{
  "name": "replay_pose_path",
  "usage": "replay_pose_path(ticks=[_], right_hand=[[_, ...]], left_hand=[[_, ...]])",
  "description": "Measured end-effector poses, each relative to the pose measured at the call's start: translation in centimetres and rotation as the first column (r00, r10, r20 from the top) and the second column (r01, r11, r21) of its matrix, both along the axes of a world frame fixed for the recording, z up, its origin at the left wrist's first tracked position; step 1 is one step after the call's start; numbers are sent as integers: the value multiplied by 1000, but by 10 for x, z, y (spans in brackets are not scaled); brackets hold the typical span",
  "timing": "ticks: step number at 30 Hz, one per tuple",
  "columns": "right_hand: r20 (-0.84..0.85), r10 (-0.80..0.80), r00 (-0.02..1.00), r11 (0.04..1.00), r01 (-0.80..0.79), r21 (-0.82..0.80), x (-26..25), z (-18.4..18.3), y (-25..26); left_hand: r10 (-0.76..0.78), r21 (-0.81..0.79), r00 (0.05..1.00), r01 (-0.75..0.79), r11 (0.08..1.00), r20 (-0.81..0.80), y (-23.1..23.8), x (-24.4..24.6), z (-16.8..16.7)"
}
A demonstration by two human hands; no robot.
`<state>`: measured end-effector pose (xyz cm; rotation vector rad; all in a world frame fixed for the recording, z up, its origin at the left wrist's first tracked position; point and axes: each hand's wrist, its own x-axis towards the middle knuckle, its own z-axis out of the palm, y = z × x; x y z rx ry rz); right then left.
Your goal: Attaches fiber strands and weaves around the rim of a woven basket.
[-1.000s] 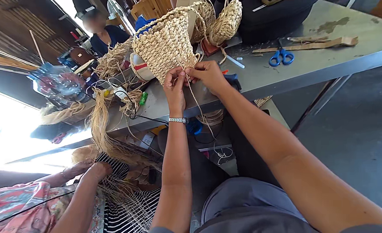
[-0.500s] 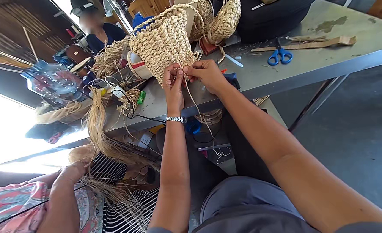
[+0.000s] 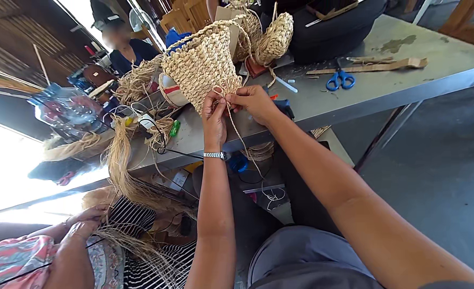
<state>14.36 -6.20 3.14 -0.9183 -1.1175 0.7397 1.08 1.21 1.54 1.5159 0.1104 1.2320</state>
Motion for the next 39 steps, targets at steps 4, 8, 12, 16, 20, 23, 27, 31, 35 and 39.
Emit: replay_pose_path(ticks=[4, 8, 12, 16, 20, 23, 27, 31, 35, 39], right_hand=[[-14, 8, 1000, 1000, -8, 8, 0, -1, 0], [-14, 8, 1000, 1000, -8, -1, -1, 0, 0], [13, -18, 1000, 1000, 18, 1, -1, 0, -1], [40, -46, 998, 999, 45, 5, 0, 0, -1], [66, -76, 995, 997, 76, 2, 1, 2, -2], [31, -58, 998, 998, 58, 7, 2, 1, -1], [-21, -36, 999, 999, 36, 14, 2, 2, -1], [25, -50, 998, 999, 50, -1, 2, 1, 0], [58, -54, 997, 998, 55, -7, 2, -1, 1], [70, -54, 996, 998, 55, -8, 2, 0, 0]], left_hand=[[-7, -4, 999, 7, 1000, 31, 0, 0, 0], [32, 17, 998, -33, 999, 51, 1, 1, -1], [176, 77, 984, -177, 981, 20, -1, 2, -2], [225, 115, 974, -223, 968, -5, -3, 3, -2], [196, 59, 980, -193, 979, -46, -2, 3, -1], [156, 21, 986, -154, 988, -64, -5, 4, 0], [109, -2, 991, -110, 994, -71, -5, 3, 1], [101, -1, 994, -101, 995, -29, -5, 2, 0], [128, -13, 992, -128, 992, 0, -7, 1, 0], [97, -63, 995, -95, 993, 16, -8, 1, 2]])
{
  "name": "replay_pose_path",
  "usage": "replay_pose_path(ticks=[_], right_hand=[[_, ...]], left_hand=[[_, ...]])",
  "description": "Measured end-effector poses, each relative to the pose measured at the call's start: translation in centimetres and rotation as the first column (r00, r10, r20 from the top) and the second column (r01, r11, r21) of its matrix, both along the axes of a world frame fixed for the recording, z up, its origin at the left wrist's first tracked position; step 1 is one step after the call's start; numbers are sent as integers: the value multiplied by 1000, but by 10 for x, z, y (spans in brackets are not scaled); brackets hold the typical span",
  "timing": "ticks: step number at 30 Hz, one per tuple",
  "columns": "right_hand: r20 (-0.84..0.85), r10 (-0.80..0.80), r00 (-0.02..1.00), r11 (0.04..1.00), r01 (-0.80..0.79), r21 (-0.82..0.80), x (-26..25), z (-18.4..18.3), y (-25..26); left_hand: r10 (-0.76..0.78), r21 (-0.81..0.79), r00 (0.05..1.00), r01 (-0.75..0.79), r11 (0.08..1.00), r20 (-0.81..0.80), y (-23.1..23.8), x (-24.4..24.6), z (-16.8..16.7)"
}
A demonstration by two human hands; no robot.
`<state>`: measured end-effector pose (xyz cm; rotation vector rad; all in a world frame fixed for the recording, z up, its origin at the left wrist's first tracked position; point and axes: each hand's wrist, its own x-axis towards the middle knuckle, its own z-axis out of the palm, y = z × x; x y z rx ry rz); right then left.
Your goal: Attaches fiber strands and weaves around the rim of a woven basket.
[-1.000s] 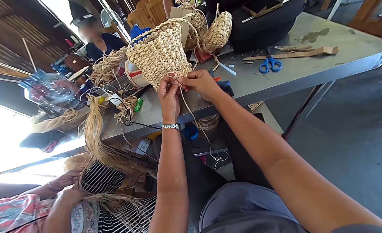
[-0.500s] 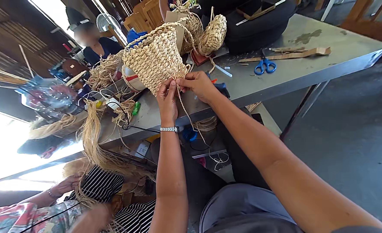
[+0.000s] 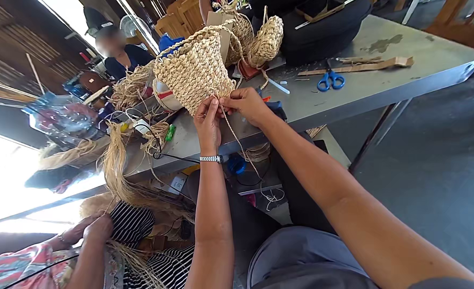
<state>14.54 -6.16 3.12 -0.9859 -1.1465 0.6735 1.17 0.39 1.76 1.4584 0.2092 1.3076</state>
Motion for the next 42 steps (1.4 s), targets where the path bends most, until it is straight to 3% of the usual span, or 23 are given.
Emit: replay_pose_path(ticks=[7, 14, 23, 33, 42], right_hand=[[112, 18, 994, 1000, -17, -9, -1, 0, -1], [252, -20, 968, 999, 31, -37, -1, 1, -2], [246, -53, 968, 997, 64, -36, -2, 2, -2], [73, -1, 997, 1000, 1, 2, 0, -1, 0], [286, -82, 955, 997, 80, 18, -2, 2, -4]], left_hand=[[32, 3, 999, -32, 999, 0, -1, 1, 0], [193, 63, 980, -190, 980, -38, -1, 3, -1], [131, 101, 991, -130, 986, -2, 1, 4, -3], [16, -18, 999, -15, 1000, 41, -3, 1, 1], [14, -65, 1000, -13, 998, 13, -1, 0, 2]])
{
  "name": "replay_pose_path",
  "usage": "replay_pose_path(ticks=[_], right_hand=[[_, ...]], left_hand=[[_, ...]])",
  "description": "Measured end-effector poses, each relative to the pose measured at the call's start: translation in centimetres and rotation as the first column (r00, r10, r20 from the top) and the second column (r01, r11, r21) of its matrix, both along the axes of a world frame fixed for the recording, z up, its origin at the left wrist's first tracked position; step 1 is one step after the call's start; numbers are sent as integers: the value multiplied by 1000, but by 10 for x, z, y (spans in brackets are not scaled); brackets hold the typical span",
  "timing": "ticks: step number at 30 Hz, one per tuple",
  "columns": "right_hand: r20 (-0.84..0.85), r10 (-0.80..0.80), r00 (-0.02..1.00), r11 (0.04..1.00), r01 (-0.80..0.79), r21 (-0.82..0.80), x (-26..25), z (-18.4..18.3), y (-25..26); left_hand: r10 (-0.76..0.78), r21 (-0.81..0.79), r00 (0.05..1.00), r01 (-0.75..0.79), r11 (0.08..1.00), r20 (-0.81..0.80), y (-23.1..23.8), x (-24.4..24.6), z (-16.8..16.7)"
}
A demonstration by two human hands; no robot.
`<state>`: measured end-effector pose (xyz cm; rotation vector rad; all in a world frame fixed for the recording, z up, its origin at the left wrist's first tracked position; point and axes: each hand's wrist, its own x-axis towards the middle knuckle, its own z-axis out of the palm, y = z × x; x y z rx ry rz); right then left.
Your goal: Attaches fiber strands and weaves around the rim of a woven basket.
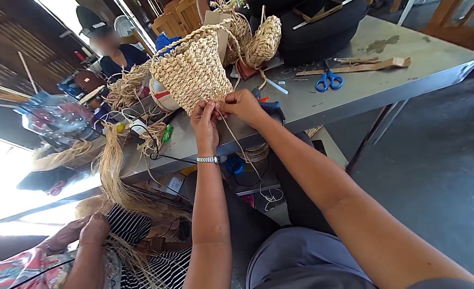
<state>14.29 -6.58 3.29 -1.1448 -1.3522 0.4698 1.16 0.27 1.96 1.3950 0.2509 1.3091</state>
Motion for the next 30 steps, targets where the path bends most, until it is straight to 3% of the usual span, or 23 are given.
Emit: replay_pose_path(ticks=[8, 30], right_hand=[[70, -23, 997, 1000, 23, 5, 3, -2, 2], [-13, 6, 1000, 1000, -6, 20, 5, 0, 0]], left_hand=[[-3, 0, 1000, 3, 1000, 9, 4, -2, -2], [-30, 18, 1000, 30, 999, -7, -1, -3, 1]])
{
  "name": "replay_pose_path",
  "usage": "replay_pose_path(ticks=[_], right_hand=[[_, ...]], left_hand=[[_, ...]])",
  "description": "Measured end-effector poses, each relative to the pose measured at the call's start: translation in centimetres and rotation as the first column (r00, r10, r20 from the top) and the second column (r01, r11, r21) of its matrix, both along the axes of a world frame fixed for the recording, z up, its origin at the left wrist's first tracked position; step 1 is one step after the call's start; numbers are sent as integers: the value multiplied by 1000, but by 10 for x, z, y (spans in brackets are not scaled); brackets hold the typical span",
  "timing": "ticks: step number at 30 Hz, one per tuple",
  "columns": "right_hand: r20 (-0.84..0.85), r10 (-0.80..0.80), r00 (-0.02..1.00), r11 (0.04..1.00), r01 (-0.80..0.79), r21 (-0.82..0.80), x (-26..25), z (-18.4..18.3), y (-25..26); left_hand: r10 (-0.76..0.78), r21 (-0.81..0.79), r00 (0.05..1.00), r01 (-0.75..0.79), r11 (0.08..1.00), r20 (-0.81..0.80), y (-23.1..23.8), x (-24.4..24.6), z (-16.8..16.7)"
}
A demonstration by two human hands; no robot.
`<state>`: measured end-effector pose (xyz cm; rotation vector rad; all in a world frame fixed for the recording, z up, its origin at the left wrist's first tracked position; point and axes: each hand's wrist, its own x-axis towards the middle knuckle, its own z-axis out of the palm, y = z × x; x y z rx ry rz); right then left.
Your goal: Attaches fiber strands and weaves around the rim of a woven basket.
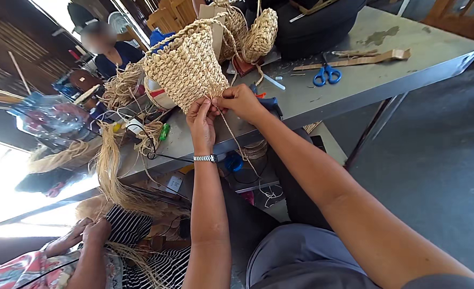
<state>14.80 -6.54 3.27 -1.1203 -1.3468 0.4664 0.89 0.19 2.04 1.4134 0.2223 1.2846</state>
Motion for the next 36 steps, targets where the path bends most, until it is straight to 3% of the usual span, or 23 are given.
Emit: replay_pose_path(ticks=[8, 14, 36], right_hand=[[-104, 59, 993, 998, -61, -16, 1, -3, 4], [-11, 28, 1000, 999, -29, -23, 1, 0, 1], [26, 1, 1000, 999, 0, -41, -1, 1, 1]], left_hand=[[-45, 29, 999, 45, 999, 4, 6, 1, -3], [-33, -7, 999, 33, 999, 6, 2, 1, -2], [11, 70, 1000, -10, 997, -27, -1, 3, -1]])
